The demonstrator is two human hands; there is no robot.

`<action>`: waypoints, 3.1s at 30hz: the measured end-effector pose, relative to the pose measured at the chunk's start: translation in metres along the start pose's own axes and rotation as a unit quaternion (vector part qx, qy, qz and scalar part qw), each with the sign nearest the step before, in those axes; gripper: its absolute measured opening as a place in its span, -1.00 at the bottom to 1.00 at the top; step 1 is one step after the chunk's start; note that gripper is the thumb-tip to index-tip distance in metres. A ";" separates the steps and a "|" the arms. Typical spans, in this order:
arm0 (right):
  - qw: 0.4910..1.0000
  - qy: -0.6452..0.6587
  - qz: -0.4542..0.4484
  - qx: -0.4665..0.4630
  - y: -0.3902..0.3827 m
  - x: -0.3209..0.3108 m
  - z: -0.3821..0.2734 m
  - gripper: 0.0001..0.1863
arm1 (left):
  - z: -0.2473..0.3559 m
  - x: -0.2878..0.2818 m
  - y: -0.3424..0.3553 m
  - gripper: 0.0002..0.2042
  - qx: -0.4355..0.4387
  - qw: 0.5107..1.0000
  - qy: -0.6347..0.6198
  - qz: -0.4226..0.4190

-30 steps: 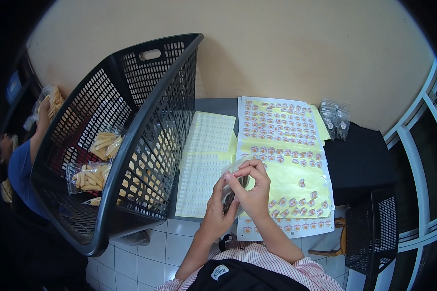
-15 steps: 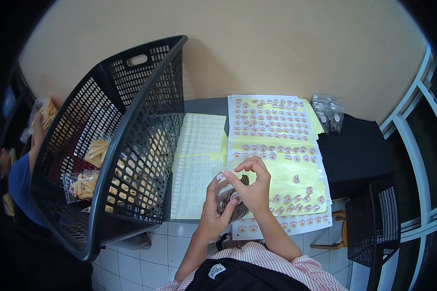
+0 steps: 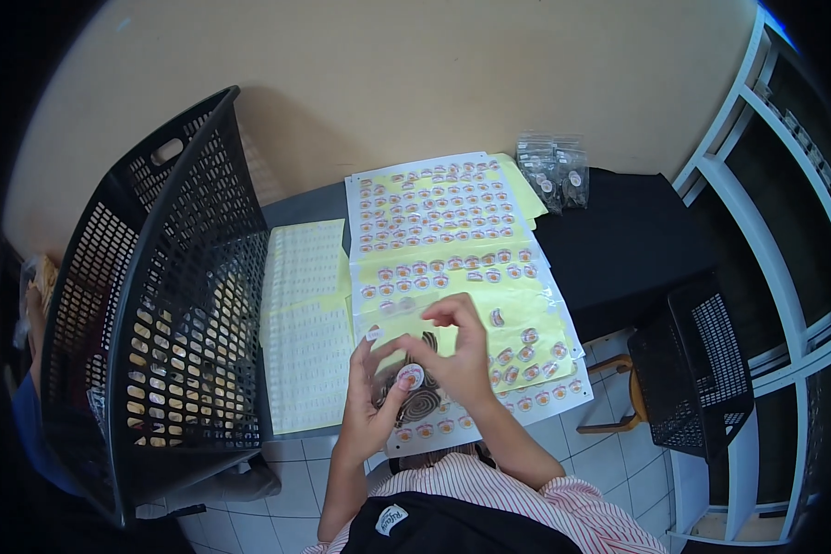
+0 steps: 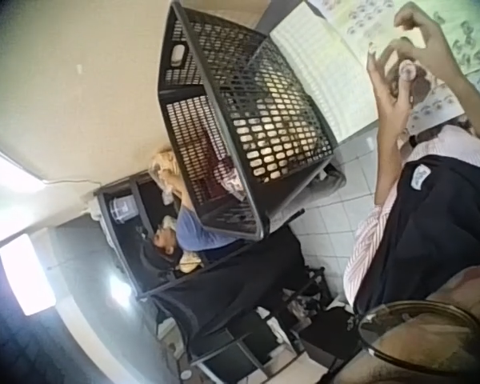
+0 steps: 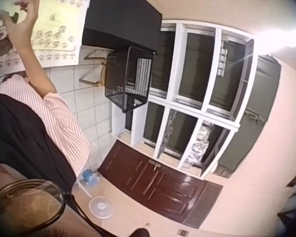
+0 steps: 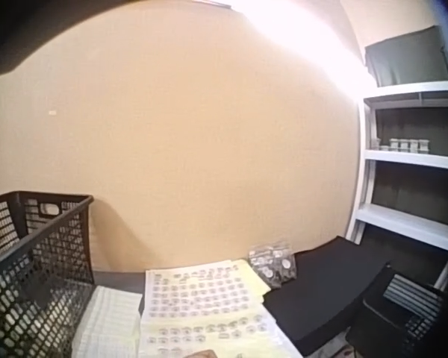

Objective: Applying circular stickers to small plastic bags containing snack items and placing the finished bags into a large black laundry-style basket.

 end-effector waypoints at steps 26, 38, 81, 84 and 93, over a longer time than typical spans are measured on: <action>0.954 0.019 -0.241 0.178 -0.006 -0.097 0.034 -0.39 | -0.020 0.079 0.025 -0.09 0.020 0.995 -0.094 0.027; 0.957 0.029 0.258 0.127 0.144 -0.308 0.177 -0.73 | -0.049 -0.055 -0.060 -0.41 0.015 0.870 0.340 0.357; 0.888 -0.425 0.175 0.015 0.243 -0.325 0.236 -0.50 | -0.069 -0.068 -0.075 -0.78 0.089 0.796 0.295 0.521; 0.911 -0.390 0.092 0.098 0.235 -0.304 0.224 -0.56 | -0.067 -0.071 -0.079 -0.79 0.099 0.799 0.272 0.527; 0.909 -0.349 -0.227 -0.033 0.187 -0.146 0.062 -0.62 | 0.016 -0.056 -0.091 -0.80 0.179 0.910 0.215 0.306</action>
Point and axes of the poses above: each hand's wrist, its own y-axis towards the middle knuckle, its own x-axis out of the palm, z = x × y, the point moved 5 cm from there along y, towards the middle knuckle, and after that the axes turned 8 degrees about x, right-handed, at the moved point
